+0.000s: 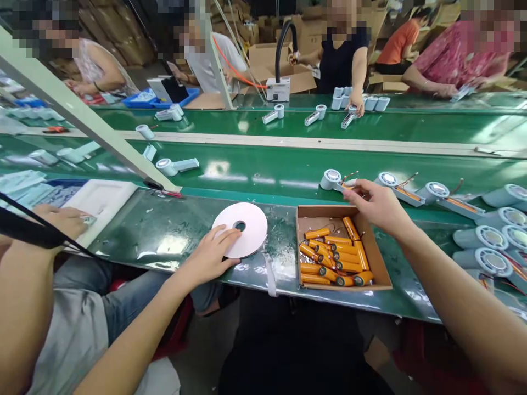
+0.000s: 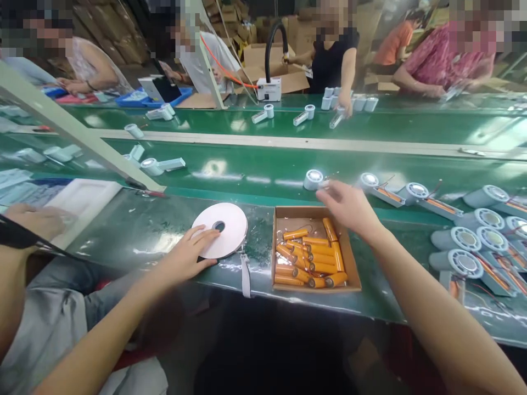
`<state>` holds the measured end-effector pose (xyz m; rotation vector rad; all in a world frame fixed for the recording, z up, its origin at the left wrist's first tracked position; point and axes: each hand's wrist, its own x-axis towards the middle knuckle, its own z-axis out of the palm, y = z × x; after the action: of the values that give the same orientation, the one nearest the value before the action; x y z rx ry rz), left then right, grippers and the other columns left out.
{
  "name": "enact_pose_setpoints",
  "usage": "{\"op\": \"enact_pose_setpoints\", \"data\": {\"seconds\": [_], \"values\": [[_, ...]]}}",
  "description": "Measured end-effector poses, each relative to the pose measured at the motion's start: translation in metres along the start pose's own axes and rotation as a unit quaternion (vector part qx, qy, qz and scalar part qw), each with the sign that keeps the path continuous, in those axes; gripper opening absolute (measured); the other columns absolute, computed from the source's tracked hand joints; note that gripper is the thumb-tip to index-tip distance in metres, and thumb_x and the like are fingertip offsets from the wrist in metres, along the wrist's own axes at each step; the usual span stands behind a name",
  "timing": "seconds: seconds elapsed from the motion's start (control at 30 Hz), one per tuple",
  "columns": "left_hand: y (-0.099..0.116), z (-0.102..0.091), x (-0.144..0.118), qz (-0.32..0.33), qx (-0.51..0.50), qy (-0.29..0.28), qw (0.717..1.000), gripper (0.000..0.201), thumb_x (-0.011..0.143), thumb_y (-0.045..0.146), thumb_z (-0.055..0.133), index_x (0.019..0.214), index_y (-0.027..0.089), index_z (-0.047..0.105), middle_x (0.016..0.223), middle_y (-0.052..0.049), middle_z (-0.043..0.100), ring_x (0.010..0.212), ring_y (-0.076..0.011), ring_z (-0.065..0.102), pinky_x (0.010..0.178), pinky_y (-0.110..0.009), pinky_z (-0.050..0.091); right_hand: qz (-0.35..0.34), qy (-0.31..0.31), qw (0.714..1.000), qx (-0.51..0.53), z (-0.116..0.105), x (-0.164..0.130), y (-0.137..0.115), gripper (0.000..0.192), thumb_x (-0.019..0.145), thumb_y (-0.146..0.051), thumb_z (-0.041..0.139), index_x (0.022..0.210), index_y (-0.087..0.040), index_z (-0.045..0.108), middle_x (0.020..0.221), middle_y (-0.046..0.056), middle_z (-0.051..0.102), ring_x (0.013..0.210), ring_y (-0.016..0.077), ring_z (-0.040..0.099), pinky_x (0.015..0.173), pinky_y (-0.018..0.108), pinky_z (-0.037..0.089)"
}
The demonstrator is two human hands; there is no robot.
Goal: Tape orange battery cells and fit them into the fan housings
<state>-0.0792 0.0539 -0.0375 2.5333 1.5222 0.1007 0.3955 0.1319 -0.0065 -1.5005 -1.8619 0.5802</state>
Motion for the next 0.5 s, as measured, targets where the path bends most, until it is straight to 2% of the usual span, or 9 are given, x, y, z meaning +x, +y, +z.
{"op": "enact_pose_setpoints", "data": {"seconds": [0.07,0.13,0.17,0.23,0.27,0.33,0.4,0.47,0.5], "values": [[0.021,0.001,0.004,0.008,-0.026,0.076,0.997,0.062,0.092,0.05,0.069,0.146,0.023,0.053,0.148,-0.01,0.058,0.143,-0.0341,0.043,0.12,-0.052,0.043,0.009,-0.084,0.994,0.07,0.004,-0.026,-0.044,0.047,0.099,-0.059,0.062,0.126,-0.021,0.069,0.093,0.006,0.075,0.079,0.0238,0.07,0.075,0.036,0.055],[0.051,-0.003,0.016,0.032,-0.046,0.194,0.979,0.074,0.088,0.054,0.074,0.148,0.022,0.047,0.144,-0.013,0.059,0.139,-0.0346,0.044,0.119,-0.054,0.044,0.024,-0.184,0.974,0.13,0.014,-0.052,-0.085,0.053,0.097,-0.057,0.068,0.135,-0.021,0.064,0.088,0.004,0.075,0.075,0.0213,0.069,0.07,0.032,0.054],[0.066,-0.006,0.022,0.049,-0.051,0.252,0.965,0.082,0.086,0.054,0.078,0.152,0.022,0.042,0.143,-0.014,0.058,0.14,-0.0354,0.043,0.12,-0.055,0.043,0.03,-0.22,0.962,0.158,0.02,-0.064,-0.102,0.053,0.095,-0.055,0.071,0.133,-0.02,0.064,0.084,0.002,0.074,0.071,0.0196,0.068,0.066,0.029,0.052],[0.088,-0.011,0.029,0.078,-0.053,0.333,0.938,0.093,0.082,0.049,0.083,0.157,0.026,0.034,0.141,-0.013,0.058,0.143,-0.0375,0.04,0.122,-0.06,0.039,0.026,-0.27,0.94,0.205,0.035,-0.087,-0.126,0.036,0.095,-0.05,0.073,0.112,-0.019,0.071,0.071,-0.001,0.069,0.061,0.0149,0.062,0.057,0.024,0.044],[0.094,-0.012,0.031,0.08,-0.06,0.355,0.93,0.095,0.08,0.047,0.084,0.158,0.029,0.033,0.141,-0.012,0.058,0.145,-0.0384,0.038,0.122,-0.062,0.038,0.016,-0.29,0.93,0.225,0.043,-0.099,-0.133,0.03,0.097,-0.048,0.071,0.097,-0.018,0.072,0.066,-0.002,0.066,0.056,0.0127,0.059,0.053,0.023,0.04],[0.095,-0.009,0.032,0.044,-0.118,0.357,0.926,0.095,0.077,0.044,0.086,0.157,0.034,0.035,0.144,-0.01,0.054,0.147,-0.0384,0.036,0.118,-0.061,0.046,-0.032,-0.319,0.921,0.223,0.055,-0.119,-0.139,0.035,0.103,-0.04,0.064,0.077,-0.017,0.067,0.061,-0.003,0.062,0.053,0.0102,0.054,0.052,0.023,0.035],[0.086,0.0,0.032,-0.028,-0.224,0.311,0.923,0.092,0.076,0.045,0.087,0.154,0.037,0.04,0.149,-0.009,0.048,0.144,-0.0356,0.043,0.106,-0.05,0.059,-0.1,-0.362,0.916,0.145,0.06,-0.132,-0.138,0.03,0.104,-0.031,0.062,0.078,-0.017,0.068,0.064,-0.002,0.063,0.055,0.0105,0.054,0.055,0.024,0.033],[0.077,0.012,0.032,-0.097,-0.308,0.269,0.907,0.087,0.076,0.047,0.086,0.151,0.038,0.044,0.15,-0.008,0.044,0.138,-0.0315,0.051,0.096,-0.042,0.065,-0.146,-0.399,0.904,0.055,0.053,-0.131,-0.133,0.025,0.1,-0.035,0.072,0.08,-0.019,0.069,0.067,-0.002,0.064,0.058,0.0117,0.056,0.056,0.026,0.032],[0.073,0.017,0.031,-0.119,-0.327,0.261,0.9,0.084,0.077,0.047,0.086,0.15,0.037,0.046,0.15,-0.007,0.044,0.136,-0.0302,0.053,0.096,-0.04,0.066,-0.152,-0.397,0.905,0.029,0.045,-0.123,-0.128,0.027,0.097,-0.04,0.076,0.082,-0.019,0.069,0.068,-0.002,0.065,0.06,0.0122,0.057,0.056,0.026,0.033]]}}
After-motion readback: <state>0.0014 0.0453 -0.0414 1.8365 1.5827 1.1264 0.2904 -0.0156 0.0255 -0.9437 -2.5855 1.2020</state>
